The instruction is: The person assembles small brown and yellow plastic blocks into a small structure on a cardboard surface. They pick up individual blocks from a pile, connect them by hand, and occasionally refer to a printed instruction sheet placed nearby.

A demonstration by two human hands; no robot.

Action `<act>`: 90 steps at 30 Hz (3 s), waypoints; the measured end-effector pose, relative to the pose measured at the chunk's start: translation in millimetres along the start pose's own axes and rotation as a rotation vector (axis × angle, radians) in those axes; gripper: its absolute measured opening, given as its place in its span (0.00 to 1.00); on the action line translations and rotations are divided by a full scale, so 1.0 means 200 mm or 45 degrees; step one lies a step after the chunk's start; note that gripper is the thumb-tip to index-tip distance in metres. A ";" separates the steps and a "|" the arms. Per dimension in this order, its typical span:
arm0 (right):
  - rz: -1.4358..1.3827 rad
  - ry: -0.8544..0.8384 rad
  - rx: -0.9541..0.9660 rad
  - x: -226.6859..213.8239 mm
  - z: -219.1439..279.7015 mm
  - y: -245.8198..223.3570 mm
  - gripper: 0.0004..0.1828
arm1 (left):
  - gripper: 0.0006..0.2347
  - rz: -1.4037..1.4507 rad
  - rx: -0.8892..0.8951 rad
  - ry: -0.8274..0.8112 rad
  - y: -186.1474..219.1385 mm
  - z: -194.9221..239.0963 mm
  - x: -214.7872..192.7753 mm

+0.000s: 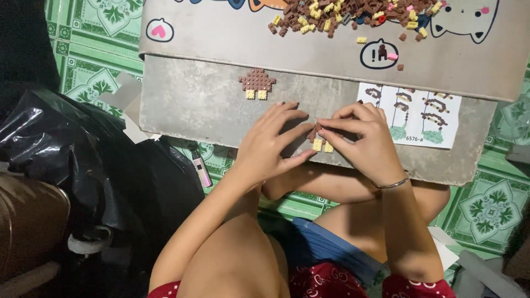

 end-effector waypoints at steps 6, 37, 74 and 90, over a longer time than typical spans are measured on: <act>-0.014 0.007 0.000 0.01 0.00 0.01 0.08 | 0.16 0.008 0.003 0.016 0.00 0.00 0.00; 0.216 -0.013 -0.056 -0.01 0.00 -0.03 0.08 | 0.15 0.029 0.058 0.056 -0.02 0.00 0.01; 0.637 0.475 -0.370 -0.37 -0.43 0.52 0.04 | 0.14 0.007 0.120 -0.007 0.04 -0.04 -0.04; -0.317 0.430 0.287 -0.43 0.02 0.36 0.07 | 0.15 0.072 0.069 -0.071 0.03 -0.04 -0.05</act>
Point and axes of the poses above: each hand's wrist, its own z-axis away from the middle knuckle, its own x-axis out of the palm, y = z × x, the point moved 1 cm from there along -z, towards the middle knuckle, and after that the axes turned 4 degrees about -y, right-handed, at the moved point
